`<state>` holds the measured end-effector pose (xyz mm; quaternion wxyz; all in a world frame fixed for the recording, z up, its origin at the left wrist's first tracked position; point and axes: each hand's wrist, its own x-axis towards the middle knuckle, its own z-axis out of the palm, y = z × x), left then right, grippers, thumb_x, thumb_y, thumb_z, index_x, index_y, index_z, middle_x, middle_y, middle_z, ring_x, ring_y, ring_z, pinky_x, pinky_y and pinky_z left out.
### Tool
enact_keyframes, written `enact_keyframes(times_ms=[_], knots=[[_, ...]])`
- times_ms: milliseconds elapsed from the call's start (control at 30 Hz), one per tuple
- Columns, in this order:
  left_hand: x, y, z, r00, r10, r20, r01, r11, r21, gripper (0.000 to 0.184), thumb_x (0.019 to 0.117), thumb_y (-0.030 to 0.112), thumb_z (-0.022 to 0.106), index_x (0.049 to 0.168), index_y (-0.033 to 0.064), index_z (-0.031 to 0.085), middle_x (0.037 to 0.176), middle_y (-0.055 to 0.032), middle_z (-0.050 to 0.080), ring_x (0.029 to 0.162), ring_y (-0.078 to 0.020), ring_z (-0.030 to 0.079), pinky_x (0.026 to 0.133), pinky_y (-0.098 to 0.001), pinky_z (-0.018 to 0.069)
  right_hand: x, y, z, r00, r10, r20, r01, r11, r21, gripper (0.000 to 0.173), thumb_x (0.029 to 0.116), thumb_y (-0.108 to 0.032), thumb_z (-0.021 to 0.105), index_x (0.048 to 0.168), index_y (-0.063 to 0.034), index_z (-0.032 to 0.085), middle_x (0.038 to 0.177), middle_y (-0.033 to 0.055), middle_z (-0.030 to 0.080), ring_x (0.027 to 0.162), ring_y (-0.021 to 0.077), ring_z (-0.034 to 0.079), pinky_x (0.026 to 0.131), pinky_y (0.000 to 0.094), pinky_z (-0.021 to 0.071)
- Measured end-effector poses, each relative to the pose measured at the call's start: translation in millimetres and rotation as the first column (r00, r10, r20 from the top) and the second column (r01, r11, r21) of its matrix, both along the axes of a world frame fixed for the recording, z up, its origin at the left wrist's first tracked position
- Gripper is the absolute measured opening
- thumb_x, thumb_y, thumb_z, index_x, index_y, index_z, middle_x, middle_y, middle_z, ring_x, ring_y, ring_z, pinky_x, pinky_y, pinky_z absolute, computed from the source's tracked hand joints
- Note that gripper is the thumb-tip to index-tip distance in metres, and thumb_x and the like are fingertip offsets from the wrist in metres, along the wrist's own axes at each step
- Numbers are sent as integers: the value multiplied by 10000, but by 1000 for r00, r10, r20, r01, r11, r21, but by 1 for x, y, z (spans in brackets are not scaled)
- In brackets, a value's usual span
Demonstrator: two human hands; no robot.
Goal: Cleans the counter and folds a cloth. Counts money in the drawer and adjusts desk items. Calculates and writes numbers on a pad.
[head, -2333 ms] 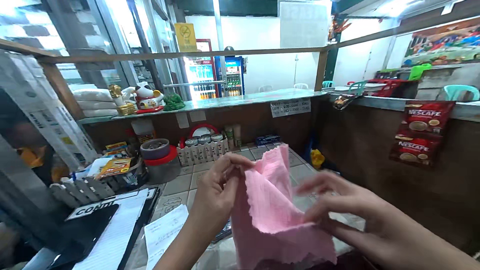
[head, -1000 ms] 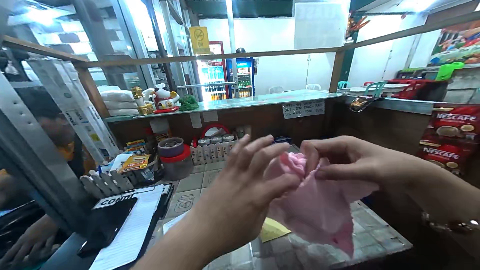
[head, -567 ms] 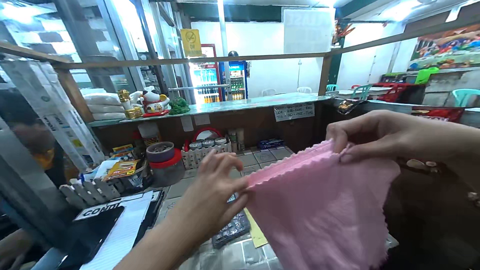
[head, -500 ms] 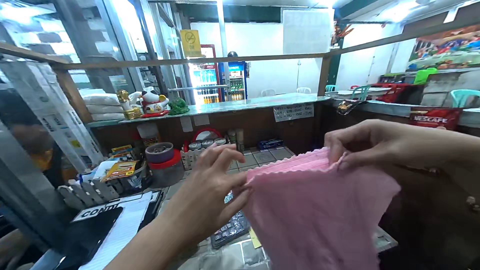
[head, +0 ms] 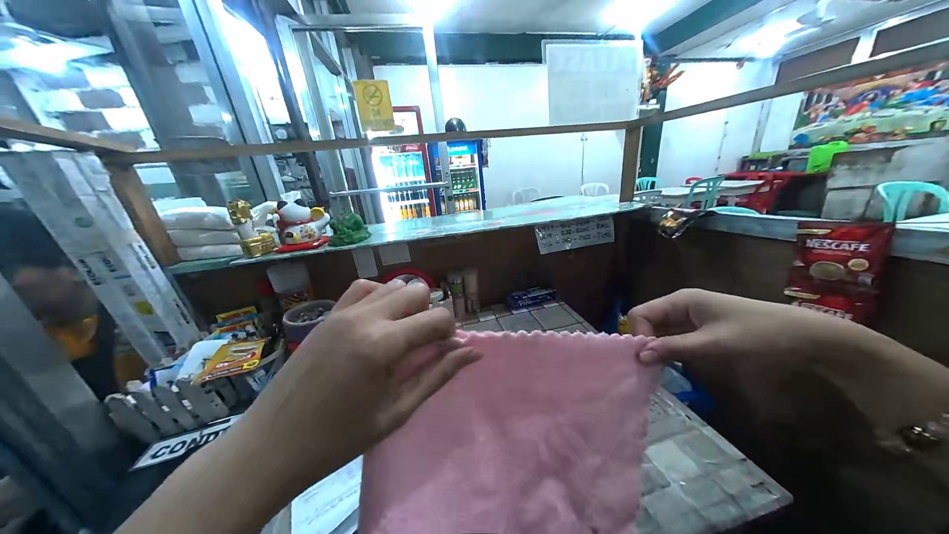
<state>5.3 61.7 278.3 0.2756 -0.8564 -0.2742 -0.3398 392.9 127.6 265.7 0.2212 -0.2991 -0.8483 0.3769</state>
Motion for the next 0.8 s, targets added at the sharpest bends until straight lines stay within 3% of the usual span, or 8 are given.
enact_keyframes(times_ms=[67,167,233,400,533,600,667,800], knots=[[-2,0,0,1000,11,16,-11,999,-33,299,980,463,580,850,221,696,766,124,511,753,-27,524,736,-279,441,-4,-5,-3,997,-40,-67,41,999,7,124,939,-181,717,856,-91,706,794,26,701,724,68,652,645,186,522],[2,-5,0,995,-31,97,53,972,-228,239,978,450,604,869,244,658,736,179,562,650,76,533,552,-122,454,-13,-15,-7,971,-60,-234,66,998,20,88,927,-214,704,876,-145,724,871,11,715,747,60,662,646,187,552],[0,-6,-8,995,-39,95,74,912,-404,181,926,445,678,894,266,673,724,184,613,612,78,566,501,-129,485,-17,-17,-10,927,-93,-364,114,993,38,129,958,-260,665,847,-194,665,794,-32,678,668,8,610,580,155,499],[-44,6,-59,985,147,-88,-170,770,-614,232,912,402,703,825,188,716,794,68,636,729,-47,623,650,-290,553,5,-13,-1,695,-384,-608,525,849,64,223,1049,-187,460,865,-233,578,642,-110,565,479,-41,467,434,128,407],[-83,-1,-83,951,225,213,21,638,-769,217,892,453,710,852,248,772,864,107,653,794,-8,612,702,-230,524,47,-10,4,534,-464,-706,657,754,2,166,1025,-348,549,881,-304,618,672,-138,582,523,-48,515,460,139,439],[-91,-14,-84,813,232,535,352,537,-767,165,887,387,746,928,235,794,902,78,741,810,-25,690,742,-228,587,75,-5,-3,534,-396,-747,558,829,-41,104,1011,-404,584,1012,-312,632,800,-138,650,660,-49,615,551,164,528],[-91,-22,-80,565,256,784,656,437,-616,235,899,418,751,1022,223,795,921,-3,773,800,-77,734,743,-266,625,71,-17,0,458,-389,-799,496,858,-134,156,1050,-325,523,1155,-277,629,944,-136,695,820,-66,666,677,151,575],[-67,-5,-72,295,459,838,684,512,-520,284,1049,319,549,1221,138,683,952,-64,741,796,-131,719,695,-314,621,-17,-60,14,274,-650,-709,705,637,-311,244,1107,-228,371,1081,-103,579,818,-57,591,707,-61,584,604,93,460]])
